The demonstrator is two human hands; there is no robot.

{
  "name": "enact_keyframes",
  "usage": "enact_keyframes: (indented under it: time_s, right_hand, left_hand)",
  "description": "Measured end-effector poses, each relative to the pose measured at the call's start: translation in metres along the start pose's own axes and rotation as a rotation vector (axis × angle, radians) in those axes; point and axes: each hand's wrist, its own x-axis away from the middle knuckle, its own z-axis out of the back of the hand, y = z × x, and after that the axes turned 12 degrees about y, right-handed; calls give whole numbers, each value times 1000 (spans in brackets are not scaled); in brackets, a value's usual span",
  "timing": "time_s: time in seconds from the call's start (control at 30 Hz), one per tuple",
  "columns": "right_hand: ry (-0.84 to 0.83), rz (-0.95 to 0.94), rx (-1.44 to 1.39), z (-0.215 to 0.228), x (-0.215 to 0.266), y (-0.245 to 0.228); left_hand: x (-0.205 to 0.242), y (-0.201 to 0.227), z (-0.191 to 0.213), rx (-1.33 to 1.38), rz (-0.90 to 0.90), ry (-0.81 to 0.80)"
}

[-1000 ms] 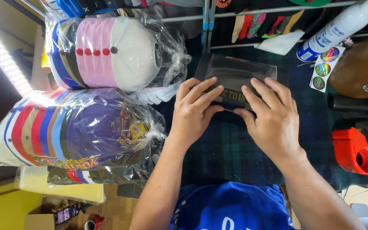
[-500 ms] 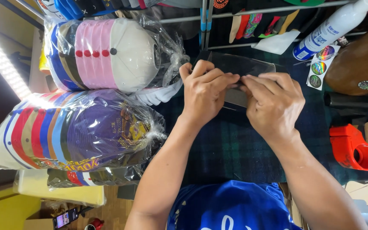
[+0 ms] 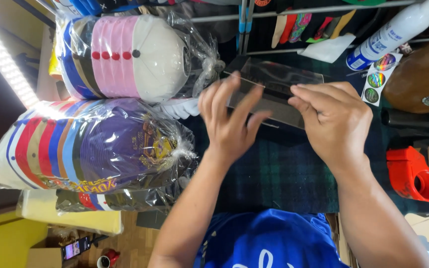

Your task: The person assembles a small black cardboard box with a clear plastic window, folding the flaps and pressing the edges to secure the structure. The person then places a patterned item inside the box and closes the lid.

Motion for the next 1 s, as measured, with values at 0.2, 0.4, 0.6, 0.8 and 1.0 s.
enact_keyframes:
  time_s: [0.2,0.4,0.6,0.8,1.0]
  right_hand:
    - [-17,-8,-10,5,12,-7]
    - [24,34,60,-9,36,4]
    - [3,13,55,-15,42,8]
    - [-37,4,87,-16,44,11]
    - [3,114,93,-20,45,6]
  left_hand:
    - [58,-15,4,8,-27,-121]
    - [55,-20,-6,156,64,-153]
    - [47,-22,-14,169,119,-132]
    - [38,-16,-21,320,160,-6]
    - [51,-14,-25,238,204,69]
